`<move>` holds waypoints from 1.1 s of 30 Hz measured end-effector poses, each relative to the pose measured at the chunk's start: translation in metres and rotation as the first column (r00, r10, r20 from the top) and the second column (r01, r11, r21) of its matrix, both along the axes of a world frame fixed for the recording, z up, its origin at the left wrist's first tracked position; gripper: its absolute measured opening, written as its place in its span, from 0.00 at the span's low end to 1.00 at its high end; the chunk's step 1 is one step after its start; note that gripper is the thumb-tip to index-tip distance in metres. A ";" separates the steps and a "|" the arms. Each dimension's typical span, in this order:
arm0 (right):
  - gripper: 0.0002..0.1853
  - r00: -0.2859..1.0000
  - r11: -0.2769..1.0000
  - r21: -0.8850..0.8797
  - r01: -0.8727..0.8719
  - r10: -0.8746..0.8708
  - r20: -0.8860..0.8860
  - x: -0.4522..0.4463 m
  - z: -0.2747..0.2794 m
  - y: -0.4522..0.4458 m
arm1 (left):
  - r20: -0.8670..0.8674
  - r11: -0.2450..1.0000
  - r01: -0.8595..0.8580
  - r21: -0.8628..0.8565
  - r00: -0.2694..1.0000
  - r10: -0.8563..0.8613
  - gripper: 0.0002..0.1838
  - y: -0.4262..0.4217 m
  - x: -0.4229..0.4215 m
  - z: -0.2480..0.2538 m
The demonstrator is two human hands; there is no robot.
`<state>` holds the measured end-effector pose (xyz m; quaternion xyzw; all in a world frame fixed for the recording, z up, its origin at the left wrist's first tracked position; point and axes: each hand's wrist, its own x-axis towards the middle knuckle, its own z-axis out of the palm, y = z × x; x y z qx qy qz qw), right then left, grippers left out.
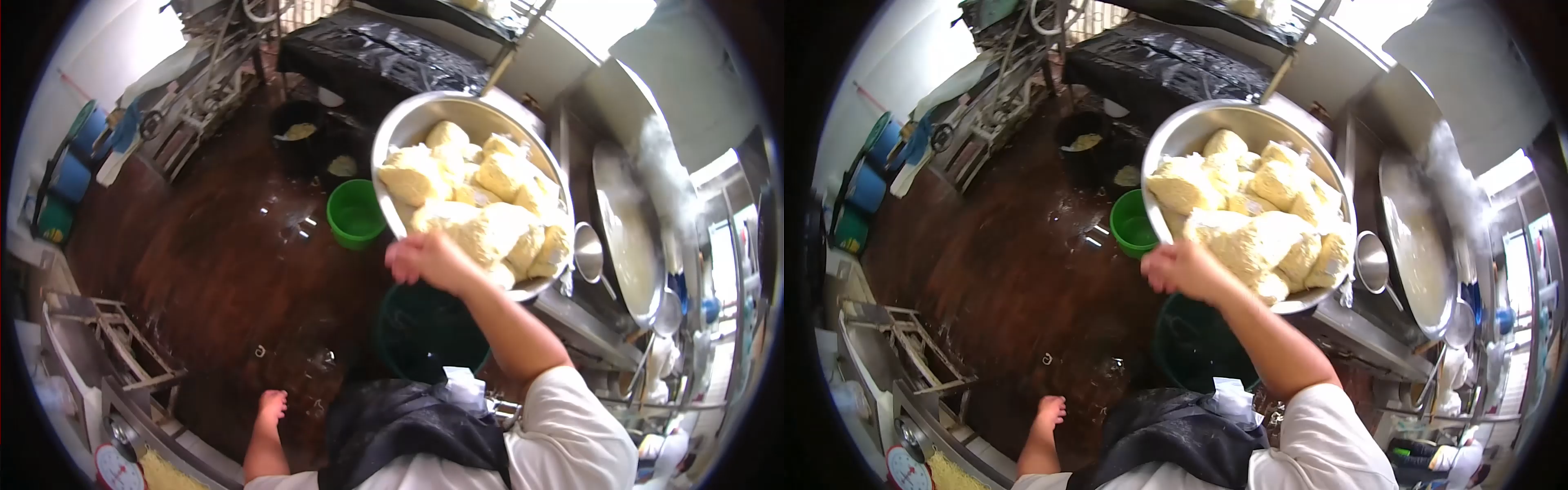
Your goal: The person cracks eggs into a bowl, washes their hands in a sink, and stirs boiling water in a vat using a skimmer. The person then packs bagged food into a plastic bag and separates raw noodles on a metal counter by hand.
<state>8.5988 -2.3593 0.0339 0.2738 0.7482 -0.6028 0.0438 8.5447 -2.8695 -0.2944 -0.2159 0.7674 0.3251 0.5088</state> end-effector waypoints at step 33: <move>0.20 0.393 0.471 0.042 0.881 -0.778 0.490 0.316 -0.502 -0.003 | 0.109 0.734 -0.498 0.461 0.853 0.510 0.30 0.066 0.170 0.066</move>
